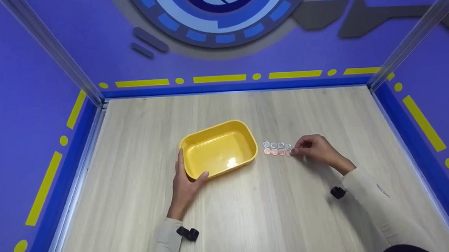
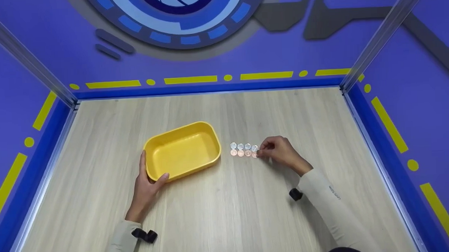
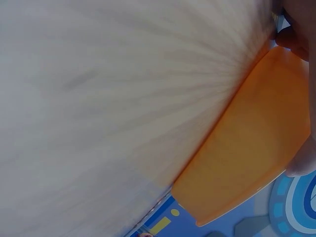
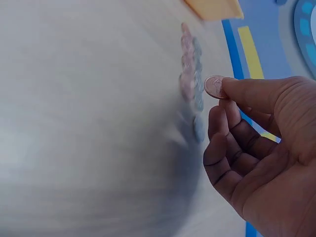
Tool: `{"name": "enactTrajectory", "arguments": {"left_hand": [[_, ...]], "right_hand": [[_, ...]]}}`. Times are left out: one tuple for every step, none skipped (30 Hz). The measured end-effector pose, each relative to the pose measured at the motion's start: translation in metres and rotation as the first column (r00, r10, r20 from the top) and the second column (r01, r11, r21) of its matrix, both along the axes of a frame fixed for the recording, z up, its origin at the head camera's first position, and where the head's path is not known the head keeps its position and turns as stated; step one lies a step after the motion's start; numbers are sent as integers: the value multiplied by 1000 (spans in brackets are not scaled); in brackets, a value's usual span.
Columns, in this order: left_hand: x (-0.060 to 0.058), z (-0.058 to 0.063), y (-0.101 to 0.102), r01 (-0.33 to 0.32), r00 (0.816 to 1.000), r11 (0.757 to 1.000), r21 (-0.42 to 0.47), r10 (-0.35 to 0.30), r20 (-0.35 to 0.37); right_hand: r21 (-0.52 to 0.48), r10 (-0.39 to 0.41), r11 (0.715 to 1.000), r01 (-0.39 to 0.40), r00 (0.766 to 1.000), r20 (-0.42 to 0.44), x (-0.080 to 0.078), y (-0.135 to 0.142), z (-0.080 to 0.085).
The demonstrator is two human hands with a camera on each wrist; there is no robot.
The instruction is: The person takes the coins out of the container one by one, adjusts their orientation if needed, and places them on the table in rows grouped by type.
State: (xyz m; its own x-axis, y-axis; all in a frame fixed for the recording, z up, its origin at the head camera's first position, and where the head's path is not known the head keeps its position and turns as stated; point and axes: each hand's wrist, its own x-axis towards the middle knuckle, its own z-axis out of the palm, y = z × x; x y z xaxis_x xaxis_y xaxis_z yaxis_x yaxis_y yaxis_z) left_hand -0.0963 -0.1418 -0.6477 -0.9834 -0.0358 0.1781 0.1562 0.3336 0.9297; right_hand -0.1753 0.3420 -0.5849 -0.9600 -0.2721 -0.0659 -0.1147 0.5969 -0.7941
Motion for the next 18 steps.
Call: {"name": "enactTrajectory", "arguments": {"left_hand": [[0, 0, 0, 0, 1000, 1000, -1, 0, -1], [-1, 0, 0, -1, 1000, 1000, -1, 1, 0], [-1, 0, -1, -2, 1000, 1000, 0, 2, 2], [-1, 0, -1, -2, 1000, 1000, 2, 2, 6], [-1, 0, -1, -3, 1000, 1000, 2, 3, 8], [-1, 0, -1, -4, 1000, 1000, 2, 4, 11], [-1, 0, -1, -5, 1000, 1000, 3, 5, 13], [-1, 0, -1, -5, 1000, 1000, 4, 5, 15], [-1, 0, 0, -5, 1000, 1000, 4, 5, 18], [0, 0, 0, -5, 1000, 1000, 4, 4, 18], [0, 0, 0, -5, 1000, 1000, 3, 5, 18], [0, 0, 0, -4, 1000, 1000, 5, 4, 19], [0, 0, 0, -4, 1000, 1000, 7, 4, 21], [0, 0, 0, -4, 1000, 1000, 8, 4, 24], [0, 0, 0, -4, 1000, 1000, 8, 4, 26], [0, 0, 0, -5, 1000, 1000, 7, 5, 28], [0, 0, 0, -5, 999, 1000, 8, 5, 31], [1, 0, 0, -4, 999, 1000, 8, 4, 35]], "right_hand": [[-7, -9, 1000, 9, 1000, 10, 1, 3, -2], [-12, -20, 1000, 20, 1000, 22, 2, 5, -4], [-20, -27, 999, 28, 999, 31, 3, 7, -6], [-27, -37, 999, 38, 999, 40, 4, 9, -8], [-35, -46, 998, 48, 998, 47, 6, 10, -10], [-39, -56, 998, 58, 997, 47, 7, 11, -12], [-41, -68, 997, 70, 997, 44, 8, 11, -14], [-42, -80, 996, 82, 996, 40, 9, 11, -16], [-43, -90, 995, 91, 995, 33, 10, 11, -17], [-42, -101, 994, 102, 995, 26, 12, 10, -19], [-40, -111, 993, 112, 994, 20, 13, 10, -20], [-35, -121, 992, 121, 993, 14, 14, 9, -22], [-26, -128, 991, 128, 992, 7, 15, 7, -24], [-18, -136, 991, 136, 991, 0, 16, 6, -25], [-10, -143, 990, 143, 990, -10, 17, 5, -27], [-3, -152, 988, 152, 988, -20, 18, 4, -28], [3, -159, 987, 159, 987, -30, 19, 4, -30], [9, -166, 986, 166, 985, -44, 20, 3, -32]]}}
